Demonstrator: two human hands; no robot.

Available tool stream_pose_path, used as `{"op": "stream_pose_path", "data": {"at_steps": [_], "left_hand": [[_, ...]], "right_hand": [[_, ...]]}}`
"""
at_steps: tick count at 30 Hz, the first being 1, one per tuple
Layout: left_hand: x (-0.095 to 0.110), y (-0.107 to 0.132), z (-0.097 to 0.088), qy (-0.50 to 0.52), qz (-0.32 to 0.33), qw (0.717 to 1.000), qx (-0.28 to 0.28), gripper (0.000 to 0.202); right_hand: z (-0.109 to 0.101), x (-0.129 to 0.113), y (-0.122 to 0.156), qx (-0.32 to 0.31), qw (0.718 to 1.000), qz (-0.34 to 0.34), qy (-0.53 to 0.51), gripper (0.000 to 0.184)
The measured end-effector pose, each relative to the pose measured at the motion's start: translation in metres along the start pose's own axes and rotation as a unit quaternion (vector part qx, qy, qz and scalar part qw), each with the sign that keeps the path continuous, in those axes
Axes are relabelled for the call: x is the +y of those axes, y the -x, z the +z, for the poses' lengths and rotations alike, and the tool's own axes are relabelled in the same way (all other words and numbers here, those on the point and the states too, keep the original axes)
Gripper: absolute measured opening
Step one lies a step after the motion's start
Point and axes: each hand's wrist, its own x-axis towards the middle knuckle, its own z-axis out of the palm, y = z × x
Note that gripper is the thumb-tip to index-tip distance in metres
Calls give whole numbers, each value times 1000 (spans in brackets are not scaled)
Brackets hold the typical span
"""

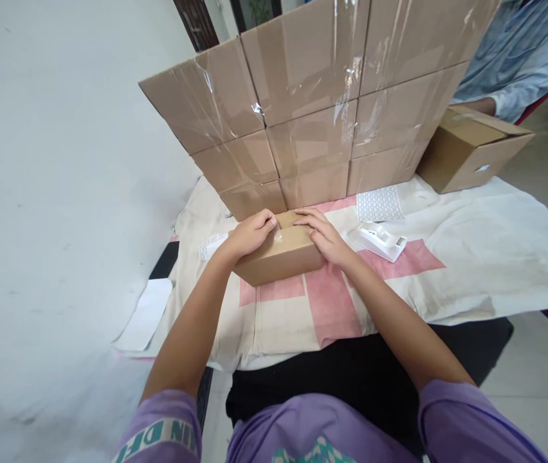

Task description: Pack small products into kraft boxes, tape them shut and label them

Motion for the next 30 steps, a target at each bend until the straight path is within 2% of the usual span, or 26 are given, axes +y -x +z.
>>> {"op": "stream_pose_path", "data": {"at_steps": [7, 13, 20, 25, 28, 30], "left_hand": [[-3, -3, -5, 23, 9, 999, -39, 24], [-17, -12, -5, 41, 63, 994, -74, 29], [-27, -17, -1, 97, 89, 989, -62, 45], [-24, -21, 5, 81, 26, 996, -22, 19], [-21, -21, 5, 53, 5, 999, 9, 17], [-19, -17, 0, 45, 17, 999, -6, 20]], "right_hand": [[1, 4, 0, -2, 1000, -6, -3, 36], [1, 6, 0, 1, 1000, -5, -2, 37], [0, 6, 0, -3, 1000, -3, 1, 39], [0, 2, 0, -6, 1000, -2, 1, 39], [0, 0, 0, -5, 1000, 2, 0, 39], [0, 0, 0, -2, 1000, 0, 1, 38]]}}
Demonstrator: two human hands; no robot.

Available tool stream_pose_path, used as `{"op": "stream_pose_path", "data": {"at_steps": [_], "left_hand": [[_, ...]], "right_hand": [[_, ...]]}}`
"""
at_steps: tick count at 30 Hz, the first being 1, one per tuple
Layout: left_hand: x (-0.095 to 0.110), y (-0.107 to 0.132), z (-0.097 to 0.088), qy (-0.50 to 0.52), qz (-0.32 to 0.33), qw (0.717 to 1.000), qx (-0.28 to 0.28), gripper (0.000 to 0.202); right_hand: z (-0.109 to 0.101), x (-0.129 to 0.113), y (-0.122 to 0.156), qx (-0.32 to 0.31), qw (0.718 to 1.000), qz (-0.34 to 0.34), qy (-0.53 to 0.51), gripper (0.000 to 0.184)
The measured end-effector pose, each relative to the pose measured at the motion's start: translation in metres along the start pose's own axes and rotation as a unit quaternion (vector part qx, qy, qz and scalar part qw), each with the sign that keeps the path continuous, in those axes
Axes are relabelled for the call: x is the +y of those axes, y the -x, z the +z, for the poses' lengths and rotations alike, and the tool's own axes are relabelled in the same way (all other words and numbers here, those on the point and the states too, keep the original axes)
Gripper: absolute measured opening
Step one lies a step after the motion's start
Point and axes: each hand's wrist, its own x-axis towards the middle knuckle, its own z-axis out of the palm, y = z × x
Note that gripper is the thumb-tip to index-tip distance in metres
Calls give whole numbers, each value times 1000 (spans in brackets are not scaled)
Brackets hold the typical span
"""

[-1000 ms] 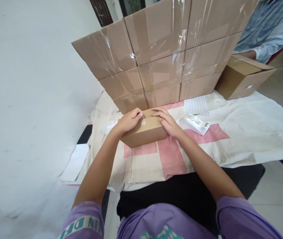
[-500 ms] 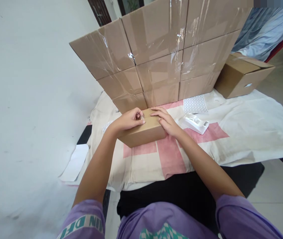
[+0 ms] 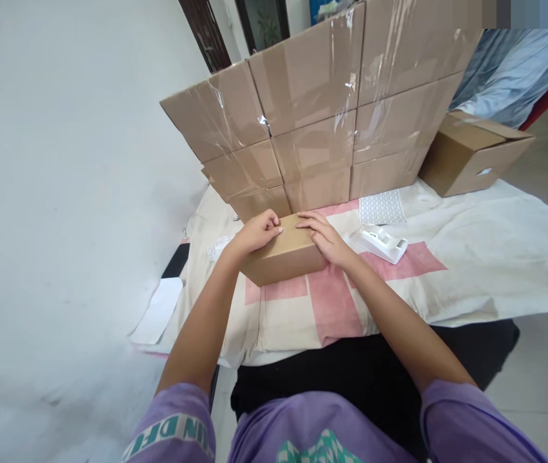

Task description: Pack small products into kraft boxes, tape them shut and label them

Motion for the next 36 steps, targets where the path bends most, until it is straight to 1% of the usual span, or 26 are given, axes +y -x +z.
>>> {"op": "stream_pose_path", "data": {"at_steps": [1, 3, 4, 5, 7, 9, 11, 12, 13, 14, 15, 16, 17, 19, 20, 22, 24, 26, 28, 29, 30, 32, 34, 36], "left_hand": [[1, 4, -3, 4, 12, 1000, -26, 27], [4, 15, -7, 2, 37, 996, -82, 47], [6, 22, -7, -15, 45, 994, -94, 54], [7, 31, -6, -46, 52, 994, -88, 55], [8, 50, 1, -121, 58, 990, -38, 45], [3, 69, 10, -157, 75, 985, 9, 38], [-11, 86, 15, -132, 112, 984, 52, 29], [-23, 93, 15, -99, 129, 983, 85, 26], [-38, 98, 14, -59, 134, 981, 131, 25], [-56, 101, 12, -15, 113, 976, 187, 25], [-75, 103, 9, 23, 64, 968, 243, 27], [-96, 103, 6, 47, -13, 957, 286, 34], [-116, 102, 4, 47, -101, 947, 303, 43], [-152, 97, 1, 34, -195, 933, 301, 69], [-166, 93, 2, 24, -227, 928, 294, 82], [-183, 84, 4, 14, -262, 923, 282, 105], [-187, 75, 10, 1, -278, 921, 274, 121], [-185, 67, 16, -26, -259, 925, 278, 124], [-183, 62, 24, -25, -211, 922, 324, 115], [-184, 60, 27, -12, -186, 915, 357, 108], [-186, 59, 31, 26, -165, 904, 394, 100], [-195, 58, 37, 142, -145, 864, 461, 87], [-208, 58, 39, 242, -151, 819, 498, 81], [-219, 59, 36, 325, -142, 779, 517, 81]], "right_hand": [[0, 0, 0, 3, 1000, -1, 1, 38], [1, 1, 1, 10, 1000, -4, 1, 37], [2, 1, 1, 14, 1000, -5, 0, 37], [2, 1, 1, 18, 1000, -7, -1, 36], [4, 0, 2, 24, 1000, -11, -2, 34], [5, -2, 2, 29, 999, -15, 0, 33], [4, -3, 2, 34, 999, -15, 2, 32], [4, -4, 2, 38, 999, -13, 5, 32], [2, -4, 2, 43, 999, -10, 9, 32], [1, -4, 2, 49, 999, -8, 17, 31], [-1, -4, 2, 58, 998, -6, 28, 30], [-2, -4, 2, 69, 997, -5, 42, 28], [-3, -4, 2, 82, 995, -4, 55, 28], [-2, -4, 3, 106, 991, -3, 78, 28], [-1, -4, 3, 115, 990, -3, 85, 29], [4, -5, 5, 125, 988, -3, 93, 31], [8, -7, 7, 127, 987, -3, 94, 33], [11, -10, 8, 132, 987, -3, 96, 34], [12, -15, 9, 154, 981, -16, 114, 34], [11, -19, 10, 168, 977, -31, 129, 33], [11, -23, 11, 181, 971, -55, 147, 33], [15, -35, 18, 196, 958, -110, 179, 33], [26, -49, 28, 179, 953, -147, 195, 31], [48, -63, 40, 128, 962, -155, 186, 32]]}}
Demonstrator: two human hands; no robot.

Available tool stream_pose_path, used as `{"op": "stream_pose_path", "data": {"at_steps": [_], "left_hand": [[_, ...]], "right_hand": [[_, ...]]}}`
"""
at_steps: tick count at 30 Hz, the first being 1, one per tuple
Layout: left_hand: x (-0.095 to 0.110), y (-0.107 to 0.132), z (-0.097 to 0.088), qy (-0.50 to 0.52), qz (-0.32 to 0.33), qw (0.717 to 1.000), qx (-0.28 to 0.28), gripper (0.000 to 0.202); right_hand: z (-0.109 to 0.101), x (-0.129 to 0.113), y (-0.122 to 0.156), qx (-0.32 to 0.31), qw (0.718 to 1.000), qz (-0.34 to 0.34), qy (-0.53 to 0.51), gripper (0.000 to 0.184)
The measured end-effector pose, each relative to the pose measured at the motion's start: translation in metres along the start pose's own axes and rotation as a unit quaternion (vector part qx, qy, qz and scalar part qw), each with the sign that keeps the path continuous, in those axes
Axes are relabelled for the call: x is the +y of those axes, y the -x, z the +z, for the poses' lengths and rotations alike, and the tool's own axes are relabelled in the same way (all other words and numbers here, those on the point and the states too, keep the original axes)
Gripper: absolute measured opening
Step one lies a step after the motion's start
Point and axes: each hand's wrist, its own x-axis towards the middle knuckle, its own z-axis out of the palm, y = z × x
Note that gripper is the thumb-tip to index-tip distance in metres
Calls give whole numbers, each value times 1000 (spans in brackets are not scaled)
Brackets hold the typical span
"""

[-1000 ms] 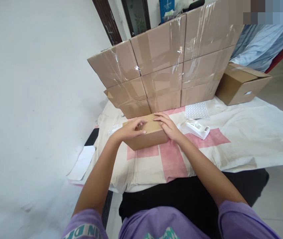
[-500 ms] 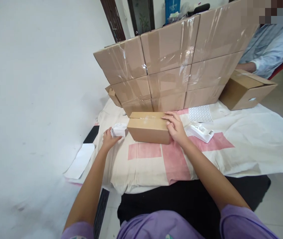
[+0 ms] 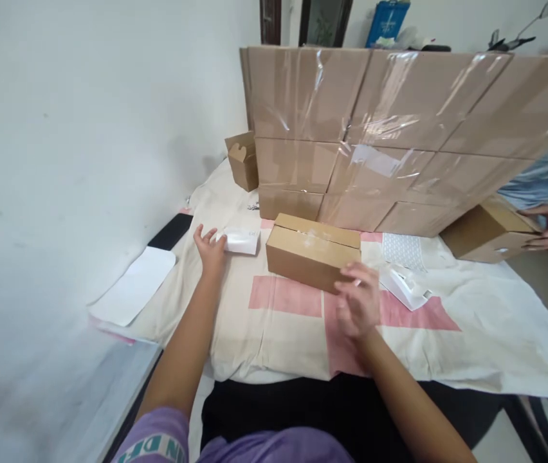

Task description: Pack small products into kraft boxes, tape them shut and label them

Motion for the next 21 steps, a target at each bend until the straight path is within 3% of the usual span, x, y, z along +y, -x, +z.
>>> {"op": "stream_pose_path", "data": {"at_steps": [4, 7, 9, 12, 13, 16, 19, 21], "left_hand": [[6, -10, -10, 138, -18, 990, -18, 82], [22, -3, -15, 188, -2, 981, -50, 79], [33, 6, -16, 209, 16, 974, -91, 79], [45, 19, -16, 215, 40, 962, -162, 78], [47, 22, -15, 213, 50, 959, -177, 76], [49, 24, -16, 162, 112, 969, -148, 63], [49, 20, -23, 53, 163, 982, -85, 42], [49, 14, -30, 28, 145, 984, -98, 34]], "right_hand": [[48, -45, 14, -128, 986, -2, -104, 42], [94, -62, 3, -190, 969, 18, -156, 49], [123, -63, -11, -215, 959, 69, -173, 53], [162, -55, -31, -227, 935, 201, -183, 69], [172, -51, -34, -227, 924, 245, -186, 65], [190, -38, -33, -214, 901, 323, -198, 36], [190, -30, -22, -192, 880, 363, -240, 31], [187, -28, -15, -182, 857, 397, -273, 33]]}}
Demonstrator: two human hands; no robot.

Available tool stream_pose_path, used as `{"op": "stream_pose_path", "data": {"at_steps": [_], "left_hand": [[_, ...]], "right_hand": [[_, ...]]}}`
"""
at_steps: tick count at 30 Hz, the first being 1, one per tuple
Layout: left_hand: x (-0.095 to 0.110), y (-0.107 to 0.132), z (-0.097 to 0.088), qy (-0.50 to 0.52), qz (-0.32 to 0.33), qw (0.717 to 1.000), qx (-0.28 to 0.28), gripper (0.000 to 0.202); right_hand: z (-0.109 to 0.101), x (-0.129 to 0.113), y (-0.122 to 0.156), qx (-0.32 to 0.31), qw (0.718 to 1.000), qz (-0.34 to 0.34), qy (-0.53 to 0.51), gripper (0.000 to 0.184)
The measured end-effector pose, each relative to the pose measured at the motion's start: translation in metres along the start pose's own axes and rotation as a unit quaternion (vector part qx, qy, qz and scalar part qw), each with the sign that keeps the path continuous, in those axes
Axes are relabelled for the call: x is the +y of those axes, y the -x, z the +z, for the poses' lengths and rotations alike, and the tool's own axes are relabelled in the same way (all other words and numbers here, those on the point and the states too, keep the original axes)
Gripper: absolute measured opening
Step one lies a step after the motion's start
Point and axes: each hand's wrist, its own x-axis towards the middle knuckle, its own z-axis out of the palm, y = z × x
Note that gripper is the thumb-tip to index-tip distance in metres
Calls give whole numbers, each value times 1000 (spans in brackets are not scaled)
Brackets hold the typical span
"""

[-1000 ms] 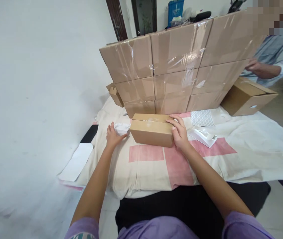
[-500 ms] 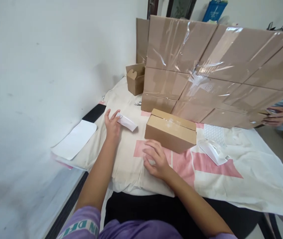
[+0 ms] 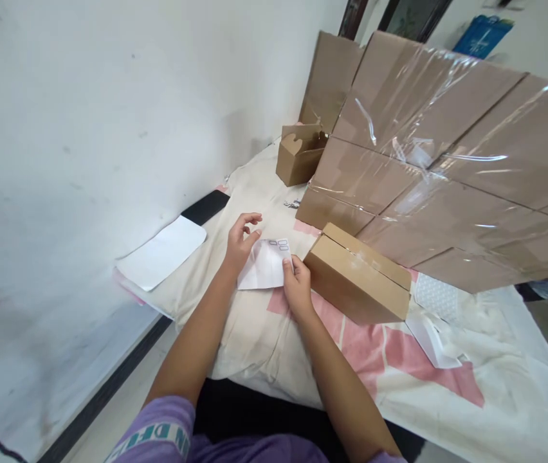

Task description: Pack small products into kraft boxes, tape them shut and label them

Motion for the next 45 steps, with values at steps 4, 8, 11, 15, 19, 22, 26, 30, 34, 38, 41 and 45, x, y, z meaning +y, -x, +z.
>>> {"op": "stream_pose_path", "data": {"at_steps": [4, 8, 11, 15, 19, 22, 26, 30, 34, 38, 41, 45], "left_hand": [[-9, -13, -19, 47, -65, 996, -41, 30], [-23, -22, -39, 106, -114, 984, 82, 27], [-25, -19, -49, 179, -191, 965, 25, 35], [-20, -7, -44, 207, -256, 932, -151, 62], [-25, 2, -23, 149, -253, 936, -194, 77], [-34, 7, -3, 153, -230, 937, -215, 99], [-39, 13, 17, 124, -235, 940, -212, 97], [-37, 10, 24, 74, -247, 956, -142, 69], [-32, 4, 21, 79, -221, 967, -97, 59], [-26, 2, 18, 79, -188, 978, -50, 51], [-24, 6, 25, 86, -172, 981, -7, 49], [-25, 11, 35, 123, -162, 978, 47, 46]], "right_hand": [[3, 3, 5, 20, 996, 52, -76, 33], [15, 7, 5, 40, 985, 74, -150, 31], [23, 12, 6, 47, 981, 67, -177, 28], [29, 17, 4, 43, 981, 36, -186, 37], [30, 15, 2, 36, 979, 32, -200, 35], [28, 12, 0, 31, 978, 47, -201, 29], [25, 11, -3, 32, 979, 59, -193, 25], [22, 13, -7, 49, 976, 73, -202, 28], [21, 13, -11, 41, 972, 65, -224, 30], [21, 16, -15, 21, 974, 94, -206, 34], [22, 19, -18, 19, 971, 148, -189, 35], [22, 18, -20, 17, 968, 148, -201, 36]]}}
